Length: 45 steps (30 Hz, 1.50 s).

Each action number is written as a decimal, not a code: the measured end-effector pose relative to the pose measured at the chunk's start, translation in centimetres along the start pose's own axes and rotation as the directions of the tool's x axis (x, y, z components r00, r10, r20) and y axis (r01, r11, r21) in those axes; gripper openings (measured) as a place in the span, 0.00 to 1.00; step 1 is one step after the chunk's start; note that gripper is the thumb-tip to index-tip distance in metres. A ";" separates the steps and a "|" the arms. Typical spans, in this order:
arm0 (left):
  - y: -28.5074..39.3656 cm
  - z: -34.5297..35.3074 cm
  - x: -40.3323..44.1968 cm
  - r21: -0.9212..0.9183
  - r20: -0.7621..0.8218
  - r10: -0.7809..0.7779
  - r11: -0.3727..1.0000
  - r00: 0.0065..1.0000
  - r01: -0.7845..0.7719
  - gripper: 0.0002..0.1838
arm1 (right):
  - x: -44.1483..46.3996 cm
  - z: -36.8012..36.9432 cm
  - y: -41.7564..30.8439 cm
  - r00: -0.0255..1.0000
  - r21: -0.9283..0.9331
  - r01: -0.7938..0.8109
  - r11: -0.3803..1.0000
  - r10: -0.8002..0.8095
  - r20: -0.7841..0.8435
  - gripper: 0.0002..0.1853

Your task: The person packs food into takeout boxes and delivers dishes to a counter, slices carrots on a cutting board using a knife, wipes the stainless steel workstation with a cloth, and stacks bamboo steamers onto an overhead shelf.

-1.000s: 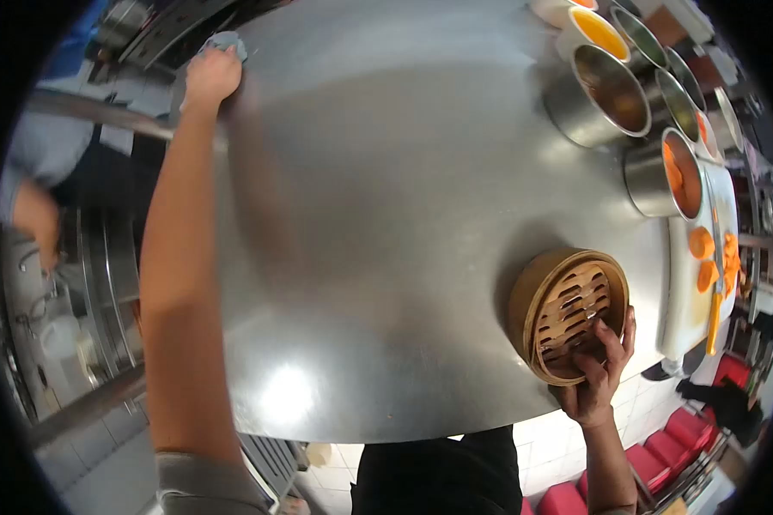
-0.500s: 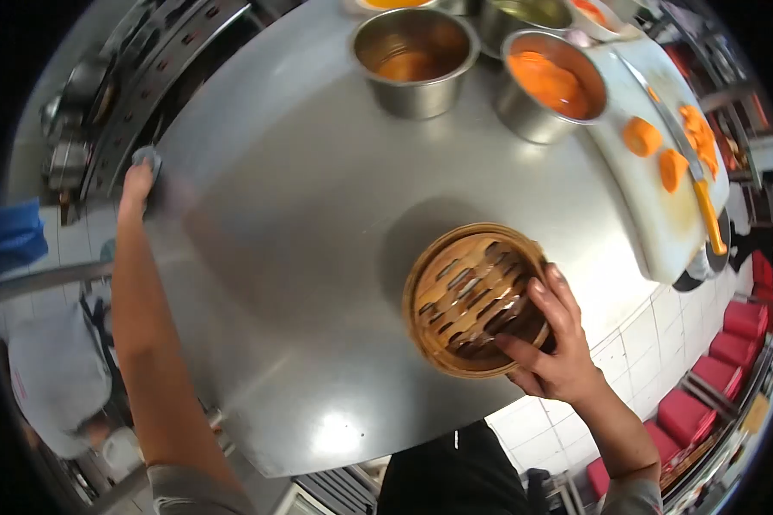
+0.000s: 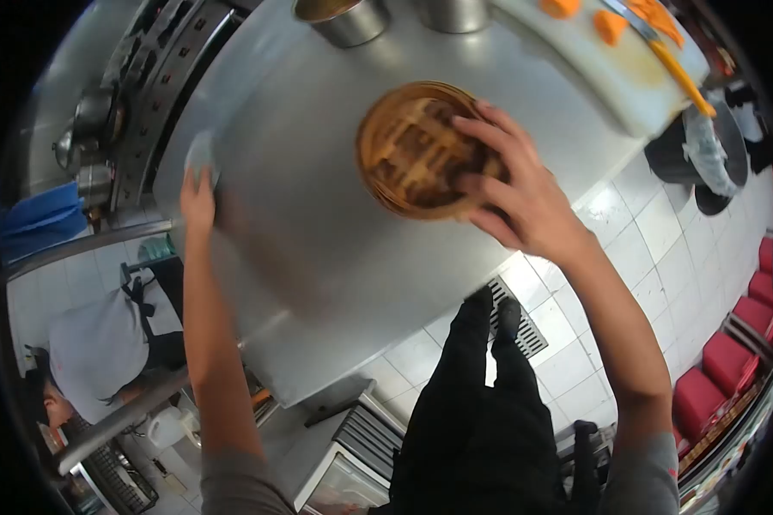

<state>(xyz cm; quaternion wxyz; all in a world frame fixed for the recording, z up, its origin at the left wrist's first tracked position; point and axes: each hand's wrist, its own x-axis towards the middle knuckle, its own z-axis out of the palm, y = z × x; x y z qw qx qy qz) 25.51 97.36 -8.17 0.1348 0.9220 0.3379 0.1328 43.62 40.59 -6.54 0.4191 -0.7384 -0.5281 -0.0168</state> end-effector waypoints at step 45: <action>27.7 17.3 -13.1 0.230 0.123 0.480 0.837 0.868 -0.496 0.30 | -42.7 -10.1 -35.9 0.379 0.098 -0.891 0.444 0.844 -0.380 0.19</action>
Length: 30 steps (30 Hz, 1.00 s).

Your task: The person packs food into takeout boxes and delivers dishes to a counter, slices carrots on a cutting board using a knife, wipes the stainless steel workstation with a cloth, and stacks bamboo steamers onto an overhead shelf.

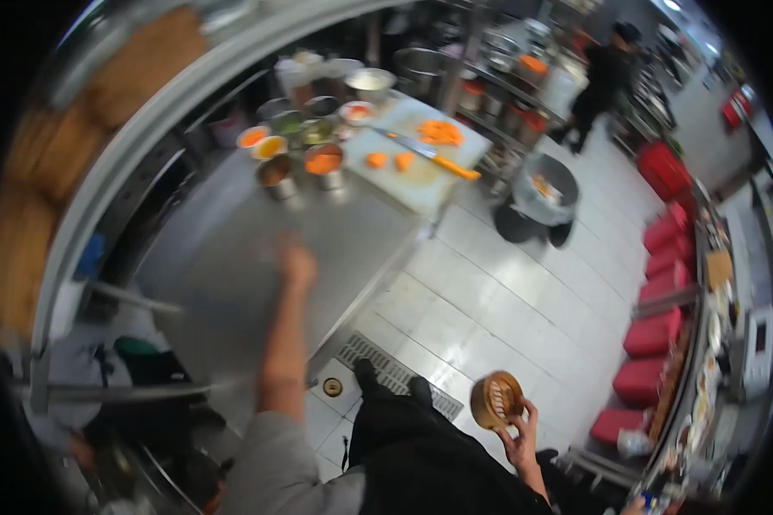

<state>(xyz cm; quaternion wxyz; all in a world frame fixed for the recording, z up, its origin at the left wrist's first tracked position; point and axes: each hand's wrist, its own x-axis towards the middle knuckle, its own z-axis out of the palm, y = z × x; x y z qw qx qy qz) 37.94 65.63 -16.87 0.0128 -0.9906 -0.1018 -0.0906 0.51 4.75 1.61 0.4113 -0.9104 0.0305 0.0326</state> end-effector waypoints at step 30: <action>15.1 -30.0 -46.9 -0.960 0.279 -0.573 -0.146 0.770 0.239 0.32 | 10.0 10.5 -17.8 -0.087 0.617 0.774 0.142 -0.942 0.325 0.15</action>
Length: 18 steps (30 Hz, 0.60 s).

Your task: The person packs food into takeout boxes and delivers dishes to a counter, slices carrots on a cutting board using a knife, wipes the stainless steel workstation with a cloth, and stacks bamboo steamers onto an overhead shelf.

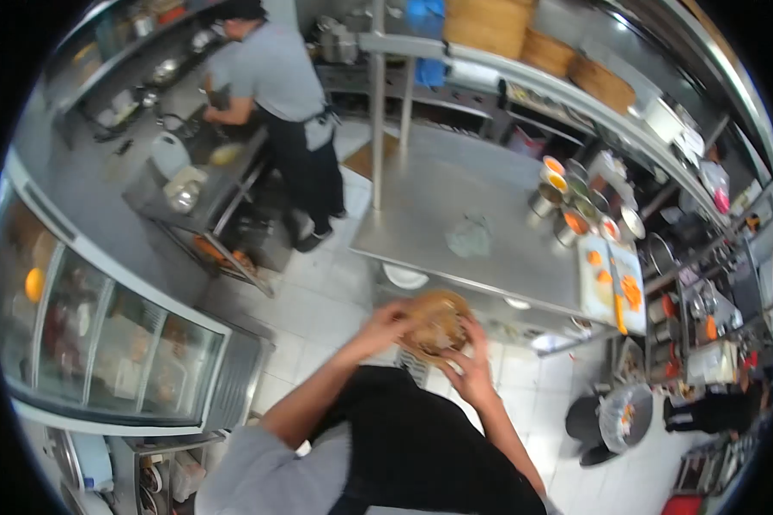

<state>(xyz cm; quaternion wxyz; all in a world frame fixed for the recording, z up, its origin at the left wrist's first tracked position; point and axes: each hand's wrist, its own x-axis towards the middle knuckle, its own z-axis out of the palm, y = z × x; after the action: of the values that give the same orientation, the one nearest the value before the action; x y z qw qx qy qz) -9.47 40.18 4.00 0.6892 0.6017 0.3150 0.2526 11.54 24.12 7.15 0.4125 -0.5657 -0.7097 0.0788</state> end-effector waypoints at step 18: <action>-33.8 -17.0 -32.7 -0.712 -0.672 -0.739 0.661 0.042 0.238 0.17 | -14.9 13.7 27.1 0.419 -0.190 -0.051 0.980 0.194 0.887 0.23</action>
<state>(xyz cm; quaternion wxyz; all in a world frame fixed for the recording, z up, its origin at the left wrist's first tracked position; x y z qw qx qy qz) -45.10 22.83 -26.44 0.5046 0.0084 0.7870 0.3548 22.62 25.44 -24.81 -0.0759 -0.5122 -0.7802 0.3509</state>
